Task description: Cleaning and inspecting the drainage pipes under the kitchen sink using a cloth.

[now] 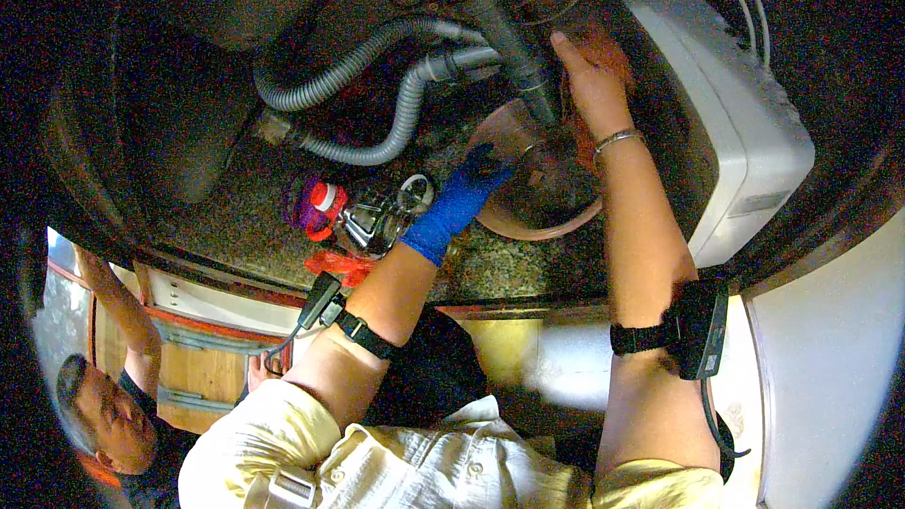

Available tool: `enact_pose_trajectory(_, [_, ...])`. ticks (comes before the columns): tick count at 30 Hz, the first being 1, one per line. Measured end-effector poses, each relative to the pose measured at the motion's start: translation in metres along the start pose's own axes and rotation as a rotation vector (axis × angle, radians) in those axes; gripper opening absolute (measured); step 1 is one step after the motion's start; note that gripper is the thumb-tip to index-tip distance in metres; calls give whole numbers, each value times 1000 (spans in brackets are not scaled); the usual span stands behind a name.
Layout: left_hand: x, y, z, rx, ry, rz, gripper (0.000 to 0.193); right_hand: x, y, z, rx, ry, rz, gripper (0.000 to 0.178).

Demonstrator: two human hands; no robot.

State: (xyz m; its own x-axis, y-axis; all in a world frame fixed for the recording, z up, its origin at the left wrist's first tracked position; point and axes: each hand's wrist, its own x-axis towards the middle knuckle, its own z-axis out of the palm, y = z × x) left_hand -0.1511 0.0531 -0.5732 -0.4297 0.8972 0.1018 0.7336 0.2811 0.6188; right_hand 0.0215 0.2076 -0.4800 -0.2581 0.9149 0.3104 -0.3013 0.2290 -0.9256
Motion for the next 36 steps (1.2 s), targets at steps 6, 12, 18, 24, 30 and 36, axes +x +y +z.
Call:
enact_pose_trajectory(6, [-7, 17, 0, -65, -19, -32, 66, 2, -1, -4, -72, 14, -36, 39])
enact_pose_trajectory(12, [-10, 21, 1, -228, -27, -70, 66, 1, -11, -9, -45, -76, 167, 73])
enact_pose_trajectory(18, [-8, 16, 3, -130, 4, -53, 64, 3, -10, -11, -48, -65, 211, 71])
enact_pose_trajectory(24, [-1, 3, -4, 103, 60, 45, 57, 4, -2, -6, -60, 4, 159, 61])
enact_pose_trajectory(30, [1, -1, 0, 38, 40, 73, 52, 14, 19, -9, -2, 44, 179, 66])
enact_pose_trajectory(36, [-4, 4, -5, 71, 48, 150, 52, -1, -7, -5, 47, -12, 153, 78])
